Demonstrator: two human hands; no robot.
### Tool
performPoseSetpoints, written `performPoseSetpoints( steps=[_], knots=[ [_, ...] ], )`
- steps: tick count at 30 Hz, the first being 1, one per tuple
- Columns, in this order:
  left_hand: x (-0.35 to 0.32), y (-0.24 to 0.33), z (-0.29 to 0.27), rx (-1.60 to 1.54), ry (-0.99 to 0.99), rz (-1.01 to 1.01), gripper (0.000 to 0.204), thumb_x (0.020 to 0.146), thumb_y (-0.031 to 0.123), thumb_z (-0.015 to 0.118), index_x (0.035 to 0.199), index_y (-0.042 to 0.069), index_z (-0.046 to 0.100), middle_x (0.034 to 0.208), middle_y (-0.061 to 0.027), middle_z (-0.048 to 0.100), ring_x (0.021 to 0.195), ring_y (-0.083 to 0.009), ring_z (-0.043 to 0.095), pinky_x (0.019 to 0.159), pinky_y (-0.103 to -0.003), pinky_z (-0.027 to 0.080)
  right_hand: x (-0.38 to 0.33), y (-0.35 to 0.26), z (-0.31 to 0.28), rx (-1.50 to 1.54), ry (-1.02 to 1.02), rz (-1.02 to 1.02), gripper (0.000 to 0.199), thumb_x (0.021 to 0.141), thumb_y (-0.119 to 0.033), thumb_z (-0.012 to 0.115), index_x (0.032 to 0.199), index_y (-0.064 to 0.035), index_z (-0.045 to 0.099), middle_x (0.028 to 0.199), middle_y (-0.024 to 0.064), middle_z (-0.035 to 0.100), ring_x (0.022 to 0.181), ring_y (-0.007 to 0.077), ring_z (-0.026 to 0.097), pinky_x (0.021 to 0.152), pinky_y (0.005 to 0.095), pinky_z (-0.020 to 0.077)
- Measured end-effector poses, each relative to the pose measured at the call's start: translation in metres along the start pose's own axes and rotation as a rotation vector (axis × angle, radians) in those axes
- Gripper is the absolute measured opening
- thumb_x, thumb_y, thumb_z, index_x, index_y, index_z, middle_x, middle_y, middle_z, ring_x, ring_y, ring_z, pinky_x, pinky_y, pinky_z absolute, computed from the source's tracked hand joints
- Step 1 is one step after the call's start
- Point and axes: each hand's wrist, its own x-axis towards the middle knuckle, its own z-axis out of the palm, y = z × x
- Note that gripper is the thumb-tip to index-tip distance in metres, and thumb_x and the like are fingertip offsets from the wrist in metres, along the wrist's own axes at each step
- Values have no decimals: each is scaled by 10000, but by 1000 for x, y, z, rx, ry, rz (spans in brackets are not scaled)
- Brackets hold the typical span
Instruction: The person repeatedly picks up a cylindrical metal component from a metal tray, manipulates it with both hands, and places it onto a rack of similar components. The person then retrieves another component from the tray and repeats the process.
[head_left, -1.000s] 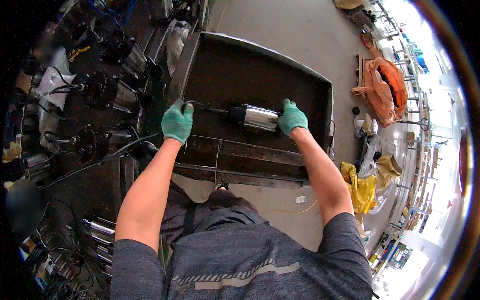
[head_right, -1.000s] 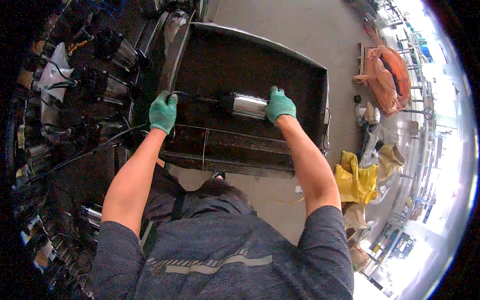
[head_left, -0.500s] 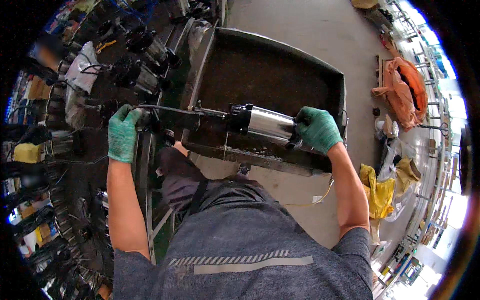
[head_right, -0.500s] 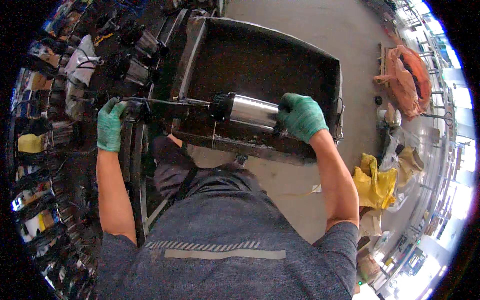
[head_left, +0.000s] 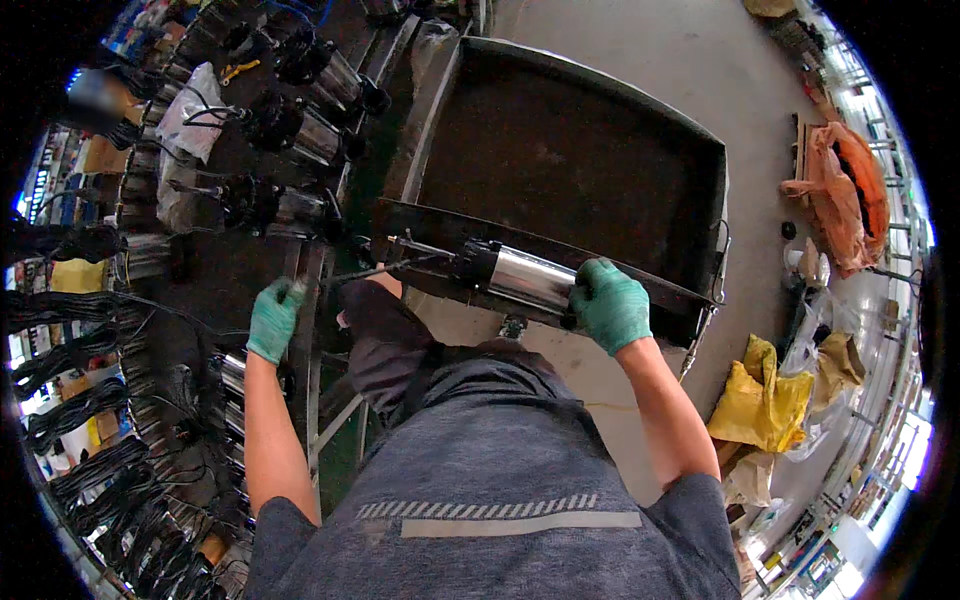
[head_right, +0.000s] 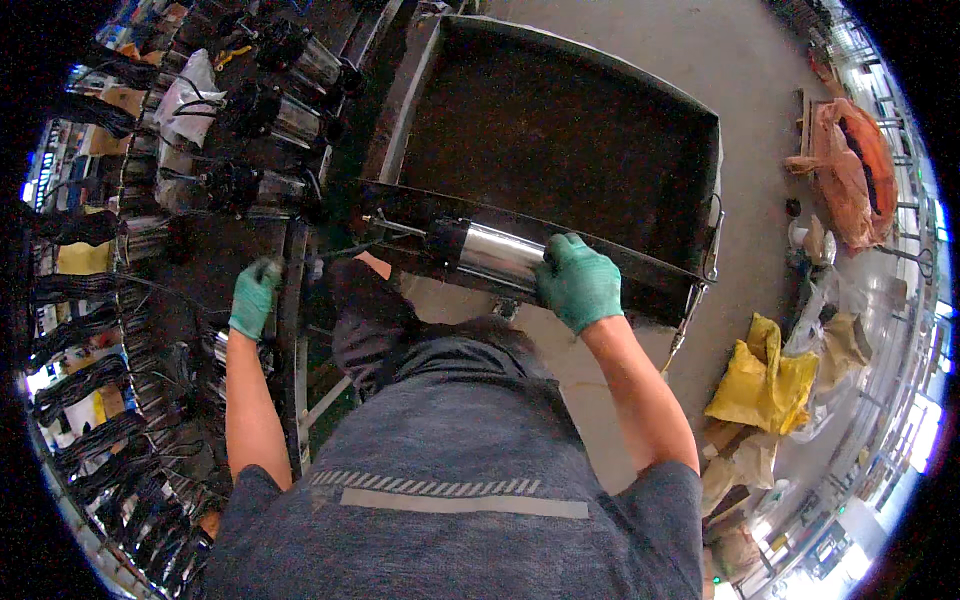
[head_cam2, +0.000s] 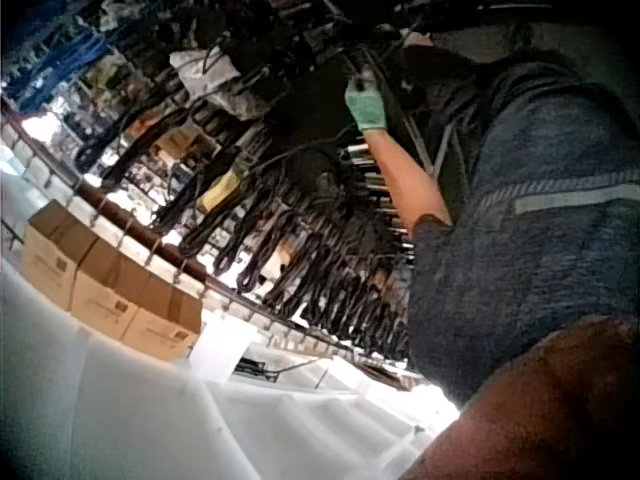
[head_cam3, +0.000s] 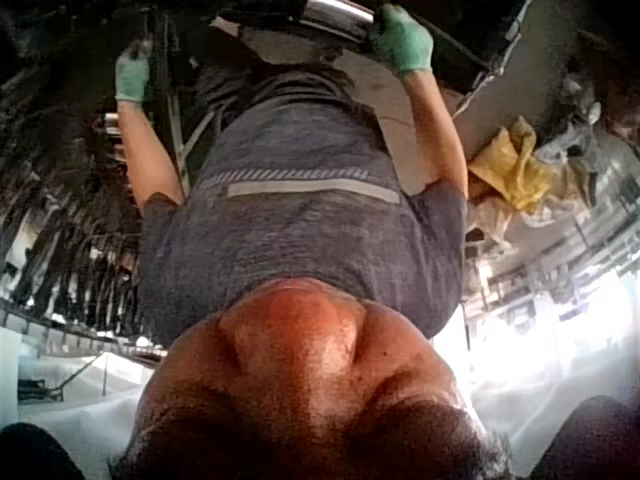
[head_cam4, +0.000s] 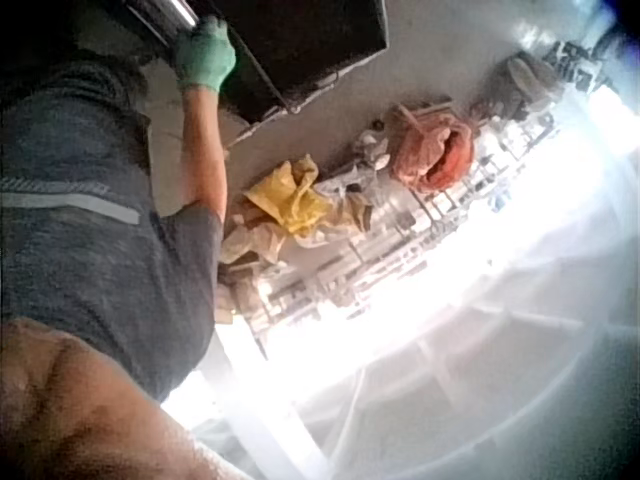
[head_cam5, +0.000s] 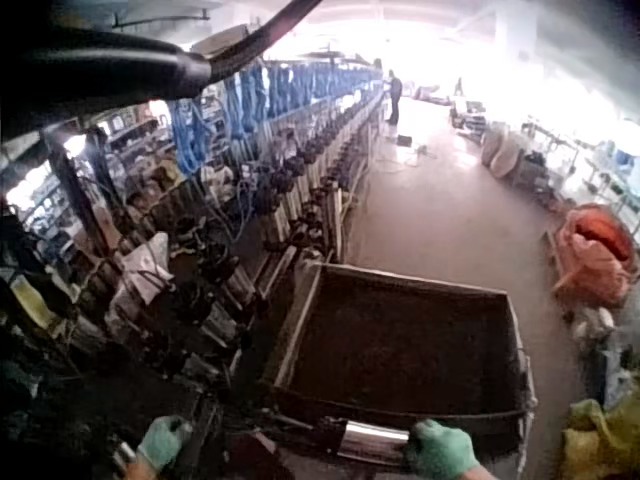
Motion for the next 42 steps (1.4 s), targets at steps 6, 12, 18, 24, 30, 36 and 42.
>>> performPoseSetpoints(
  steps=[6, 12, 18, 24, 30, 36, 42],
  knots=[
    [2, 8, 30, 584, 60, 51, 427, 946, 340, 688, 1257, 47, 677, 1269, -208, 678, 1150, -396, 651, 956, -467, 524, -8, 1, 19, -46, 92, -55, 182, 886, -252, 682, 979, -102, 635, 1010, 150, 664, 794, 393, 698, 644, 519, 557],
    [52, 77, 100, -21, -43, 278, 423, 1023, 287, 656, 1359, 32, 630, 1331, -162, 680, 1218, -283, 642, 1052, -383, 485, -10, 3, 20, -14, 139, -71, 140, 854, -225, 684, 900, -112, 615, 936, 132, 656, 776, 386, 694, 635, 506, 557],
    [89, 71, 131, -132, -374, 250, 343, 1059, 225, 570, 1279, -13, 681, 1135, -172, 747, 1029, -260, 684, 919, -357, 525, -15, 2, 23, -34, 164, -64, 154, 836, -237, 696, 906, -113, 638, 932, 126, 668, 784, 363, 714, 627, 493, 568],
    [95, 54, 143, -239, -357, 352, 406, 1034, 394, 655, 1150, 8, 703, 1009, -82, 730, 880, -169, 637, 756, -368, 538, -21, -2, 23, -25, 156, -61, 178, 821, -248, 717, 927, -117, 659, 956, 113, 673, 805, 350, 711, 646, 482, 573],
    [104, 94, 153, -239, -422, -358, 405, 1046, 379, 615, 1175, 5, 702, 1010, -111, 721, 894, -222, 663, 776, -367, 541, -20, -3, 18, -32, 193, -49, 178, 807, -253, 717, 886, -110, 647, 933, 119, 665, 793, 345, 709, 632, 484, 572],
    [76, 72, 130, 211, -270, 667, 575, 817, 191, 870, 1323, 33, 647, 1368, -184, 615, 1235, -339, 625, 1027, -394, 523, -19, -2, 25, -19, 307, -101, 137, 816, -215, 716, 811, -123, 614, 845, 110, 631, 727, 343, 681, 575, 465, 540],
    [91, 70, 123, 138, -364, 724, 299, 968, 242, 720, 1195, 48, 726, 1063, -119, 721, 963, -246, 694, 825, -373, 577, -18, -1, 27, -66, 231, -83, 154, 807, -212, 726, 898, -134, 629, 912, 92, 636, 750, 312, 693, 580, 452, 549]
  ],
)
